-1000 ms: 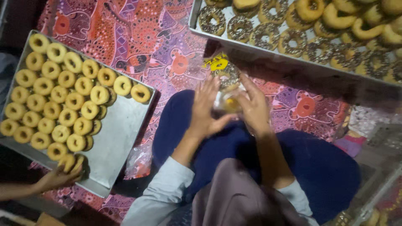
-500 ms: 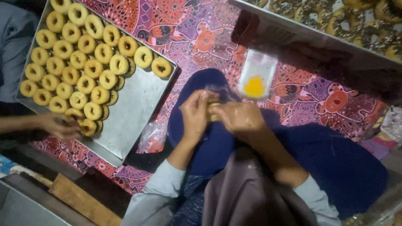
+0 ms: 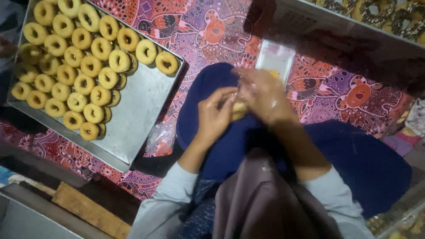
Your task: The person sits on a patterned mat and repeatedly picks up donuts from a metal tray, places them into small plastic bags, and sets the filled bags into a nearby crate.
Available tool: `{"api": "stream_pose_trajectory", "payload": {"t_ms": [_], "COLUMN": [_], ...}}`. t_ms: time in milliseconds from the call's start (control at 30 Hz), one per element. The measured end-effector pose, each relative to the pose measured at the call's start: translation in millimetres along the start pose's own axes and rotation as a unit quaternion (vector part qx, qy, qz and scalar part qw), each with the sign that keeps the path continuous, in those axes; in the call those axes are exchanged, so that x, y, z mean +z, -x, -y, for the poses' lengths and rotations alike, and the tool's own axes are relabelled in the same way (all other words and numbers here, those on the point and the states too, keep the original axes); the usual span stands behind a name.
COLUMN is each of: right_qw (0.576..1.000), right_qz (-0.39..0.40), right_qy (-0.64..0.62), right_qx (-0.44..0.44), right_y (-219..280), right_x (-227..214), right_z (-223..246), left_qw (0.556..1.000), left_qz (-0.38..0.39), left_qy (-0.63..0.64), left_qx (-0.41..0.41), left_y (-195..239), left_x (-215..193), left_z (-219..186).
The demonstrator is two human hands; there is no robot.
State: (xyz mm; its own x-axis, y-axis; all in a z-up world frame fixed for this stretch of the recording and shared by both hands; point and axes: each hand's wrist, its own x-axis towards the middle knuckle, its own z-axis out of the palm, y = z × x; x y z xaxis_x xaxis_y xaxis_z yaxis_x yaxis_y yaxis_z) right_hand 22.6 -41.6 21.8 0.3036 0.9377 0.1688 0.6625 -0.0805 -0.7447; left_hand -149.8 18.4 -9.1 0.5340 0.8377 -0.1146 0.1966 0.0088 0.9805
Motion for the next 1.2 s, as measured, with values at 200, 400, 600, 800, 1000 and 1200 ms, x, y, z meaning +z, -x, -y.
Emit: {"api": "stream_pose_trajectory", "payload": {"t_ms": [200, 400, 600, 800, 1000, 1200], "right_qw": [0.915, 0.729, 0.847, 0.775, 0.874, 0.874], "right_qz": [0.035, 0.124, 0.036, -0.066, -0.078, -0.185], "right_qy": [-0.326, -0.616, -0.495, -0.565, -0.445, -0.428], "right_qx": [0.236, 0.270, 0.187, 0.275, 0.182, 0.136], "right_y": [37.4, 89.3, 86.9, 92.2, 80.6, 66.2], "right_x": [8.9, 74.9, 74.1, 76.4, 74.8, 63.5], "right_z": [-44.2, -68.2, -49.4, -28.3, -25.3, -19.4], "left_qw": [0.986, 0.988, 0.910, 0.990, 0.976, 0.993], "left_qz": [-0.154, -0.151, -0.023, -0.067, -0.068, -0.045], "left_qy": [0.009, 0.044, 0.398, 0.103, 0.175, 0.085], "left_qx": [0.055, -0.002, -0.114, -0.074, -0.108, -0.075], "left_y": [-0.5, 11.0, 23.1, 27.3, 11.4, 5.5], "left_x": [11.0, 12.0, 9.6, 8.6, -5.2, -8.5], "left_z": [-26.9, 0.5, 50.2, 65.1, 44.2, 11.5]}}
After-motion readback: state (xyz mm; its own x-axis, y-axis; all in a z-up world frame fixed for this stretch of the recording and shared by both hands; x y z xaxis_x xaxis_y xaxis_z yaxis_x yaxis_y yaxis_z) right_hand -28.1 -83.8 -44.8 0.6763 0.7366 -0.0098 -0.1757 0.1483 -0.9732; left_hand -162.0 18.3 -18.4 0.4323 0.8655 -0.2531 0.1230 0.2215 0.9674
